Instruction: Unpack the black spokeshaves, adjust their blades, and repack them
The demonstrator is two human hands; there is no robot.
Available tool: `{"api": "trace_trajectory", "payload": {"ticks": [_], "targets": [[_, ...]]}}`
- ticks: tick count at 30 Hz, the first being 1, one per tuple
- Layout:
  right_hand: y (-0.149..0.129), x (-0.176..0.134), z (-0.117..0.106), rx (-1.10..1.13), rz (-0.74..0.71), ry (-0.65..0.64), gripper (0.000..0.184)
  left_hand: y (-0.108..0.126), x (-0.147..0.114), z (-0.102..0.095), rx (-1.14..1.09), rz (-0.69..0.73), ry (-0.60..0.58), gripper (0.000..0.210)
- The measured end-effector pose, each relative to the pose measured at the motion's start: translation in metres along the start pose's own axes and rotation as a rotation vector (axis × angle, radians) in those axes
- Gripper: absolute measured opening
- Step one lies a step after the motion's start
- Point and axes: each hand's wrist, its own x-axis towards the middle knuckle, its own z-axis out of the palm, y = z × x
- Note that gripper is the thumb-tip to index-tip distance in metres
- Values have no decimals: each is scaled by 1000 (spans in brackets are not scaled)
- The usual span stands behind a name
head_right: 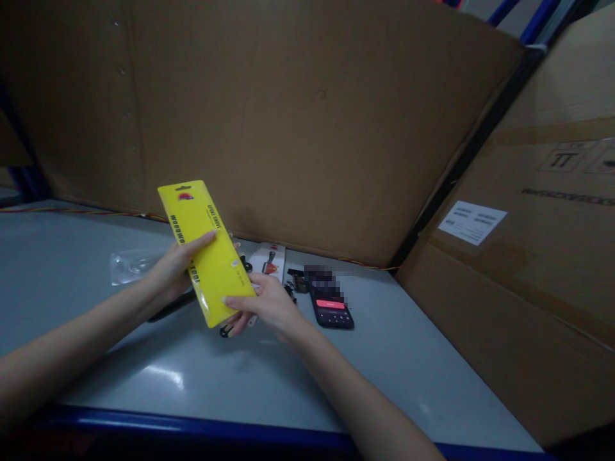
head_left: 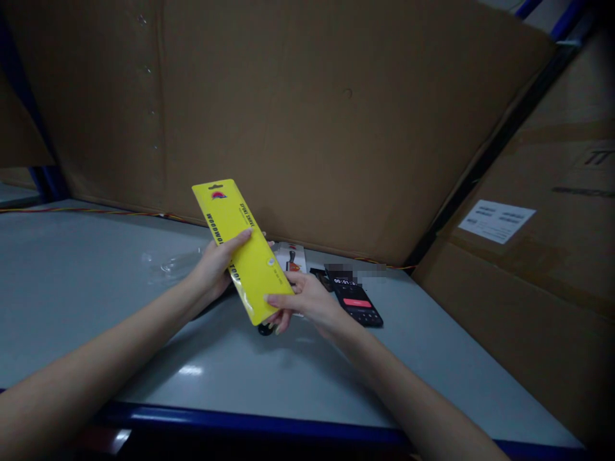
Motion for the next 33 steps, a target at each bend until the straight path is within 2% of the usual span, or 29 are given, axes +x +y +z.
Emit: {"api": "trace_trajectory", "payload": {"ticks": [7,13,19,22,26,29,31,33], "targets": [[-5,-3,-4,-8,52,-96,47,-4,0,-3,35,-88,-33,42],[-10,-6,0,76,77,-254,36,-2,0,-3,147,-222,-46,44],[-6,-3,-6,166,34,-150,29,8,-2,1,120,-248,-151,42],[-3,0,-9,176,36,-146,30,8,-3,4,154,-245,-178,44],[-6,0,-6,122,24,-187,34,14,0,7,282,-111,-109,50],[-11,3,-8,28,-6,-72,44,39,5,5,505,71,-29,55],[-14,6,-14,-1,-39,59,45,64,7,-2,780,226,31,57],[-16,8,-21,2,-74,160,43,90,8,-14,1177,380,120,57]]}}
